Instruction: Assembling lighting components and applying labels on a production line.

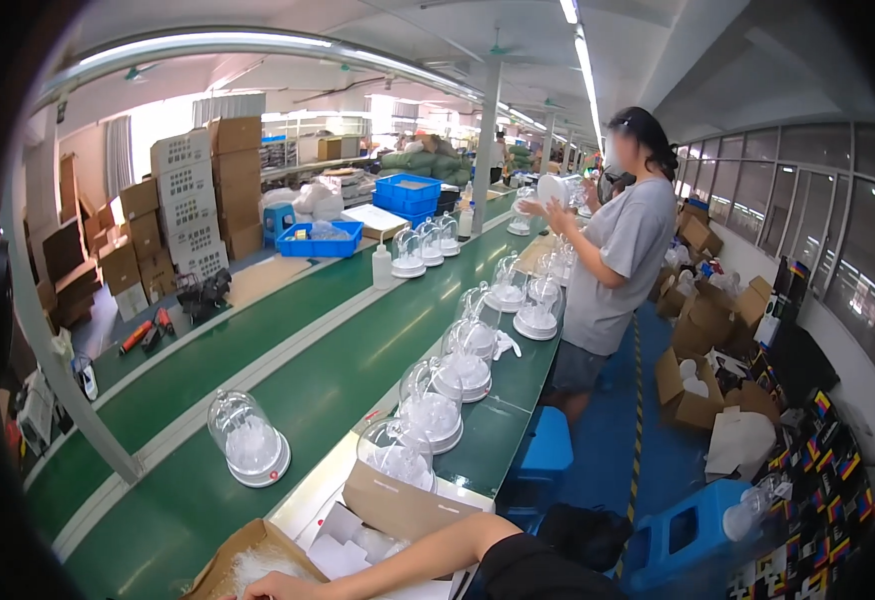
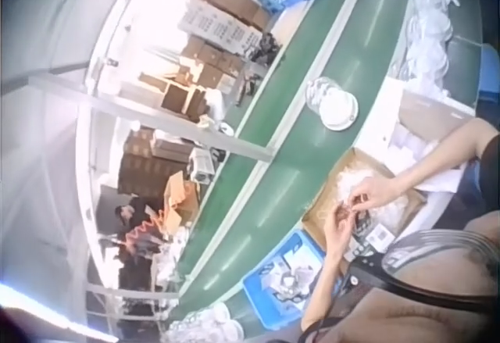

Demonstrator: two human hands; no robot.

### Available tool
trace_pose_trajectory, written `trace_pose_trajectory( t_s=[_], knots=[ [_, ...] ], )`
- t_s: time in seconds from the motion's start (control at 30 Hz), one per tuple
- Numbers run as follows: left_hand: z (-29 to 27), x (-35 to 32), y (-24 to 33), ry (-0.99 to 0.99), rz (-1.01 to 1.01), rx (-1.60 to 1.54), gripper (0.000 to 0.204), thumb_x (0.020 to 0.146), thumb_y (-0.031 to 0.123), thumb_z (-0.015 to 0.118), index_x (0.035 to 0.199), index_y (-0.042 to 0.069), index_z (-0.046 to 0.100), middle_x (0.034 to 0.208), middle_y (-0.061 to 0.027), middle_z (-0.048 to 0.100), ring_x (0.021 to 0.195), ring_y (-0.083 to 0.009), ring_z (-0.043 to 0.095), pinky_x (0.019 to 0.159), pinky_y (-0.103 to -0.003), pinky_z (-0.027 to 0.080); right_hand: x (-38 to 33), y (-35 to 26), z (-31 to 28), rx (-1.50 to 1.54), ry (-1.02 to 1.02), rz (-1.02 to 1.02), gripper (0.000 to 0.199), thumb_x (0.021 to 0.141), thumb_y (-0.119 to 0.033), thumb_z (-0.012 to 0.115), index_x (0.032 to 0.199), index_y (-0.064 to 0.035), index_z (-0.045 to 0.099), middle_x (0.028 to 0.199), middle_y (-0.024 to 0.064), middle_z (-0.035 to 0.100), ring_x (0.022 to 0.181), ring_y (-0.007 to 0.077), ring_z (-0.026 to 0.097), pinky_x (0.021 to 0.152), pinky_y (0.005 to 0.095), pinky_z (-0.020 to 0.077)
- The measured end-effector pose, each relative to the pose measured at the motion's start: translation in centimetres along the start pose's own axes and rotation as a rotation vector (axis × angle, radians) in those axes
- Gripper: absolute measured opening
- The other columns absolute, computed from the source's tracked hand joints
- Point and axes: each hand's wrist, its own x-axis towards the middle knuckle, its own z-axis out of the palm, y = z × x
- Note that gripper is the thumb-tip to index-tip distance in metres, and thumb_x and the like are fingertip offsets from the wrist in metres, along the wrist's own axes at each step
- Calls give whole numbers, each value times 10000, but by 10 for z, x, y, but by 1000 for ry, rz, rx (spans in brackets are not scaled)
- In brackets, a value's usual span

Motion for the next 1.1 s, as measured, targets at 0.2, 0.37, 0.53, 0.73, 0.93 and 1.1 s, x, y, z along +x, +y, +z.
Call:
trace_pose_trajectory(
  t_s=[0.2, 0.37, 0.53, 0.73, 0.93, 1.1],
  knots=[
    [17, 8, 69, -83, 54, 408, 534, 853, 24, 706, 1333, 15, 472, 1151, -115, 602, 995, -181, 639, 852, -304, 510, 10, -8, -13, 20, 131, -66, 145, 888, -176, 683, 938, -40, 680, 783, 60, 697, 667, 117, 652, 583, 262, 513],
    [-18, 17, -19, -41, 11, 116, 516, 900, -31, 620, 1377, 14, 430, 1313, -138, 560, 1132, -202, 610, 948, -308, 485, 21, 0, -12, 315, 154, 29, 117, 907, -115, 643, 911, -1, 666, 772, 56, 698, 661, 102, 653, 564, 236, 513],
    [-10, 18, 30, 6, 223, 378, 434, 904, -41, 605, 1321, 4, 489, 1002, -112, 671, 896, -161, 648, 813, -292, 521, 25, -24, -29, 397, 83, 139, 67, 855, -60, 657, 893, -5, 658, 795, 72, 694, 706, 158, 672, 605, 280, 539],
    [-5, 18, 67, 83, 315, 309, 420, 817, -52, 592, 1220, -2, 482, 1032, -95, 660, 925, -148, 649, 793, -267, 522, 48, -27, -36, 301, 32, -41, 108, 918, -133, 624, 908, -29, 650, 817, 4, 655, 710, 64, 605, 588, 244, 493],
    [5, 48, 135, 39, 293, 289, 310, 858, -61, 634, 1147, -22, 527, 1004, -127, 663, 963, -182, 671, 888, -307, 542, 64, -60, -76, 249, 82, 137, 118, 954, -112, 587, 1011, -15, 620, 937, 35, 689, 816, 83, 648, 636, 216, 516],
    [-10, 77, 133, 44, 395, 432, 289, 857, -24, 637, 1141, -4, 587, 1004, -144, 684, 926, -228, 684, 807, -320, 543, 87, -56, -88, 53, 162, 95, 123, 935, -92, 597, 976, 23, 616, 887, 49, 673, 857, 106, 632, 736, 249, 516]
  ],
)
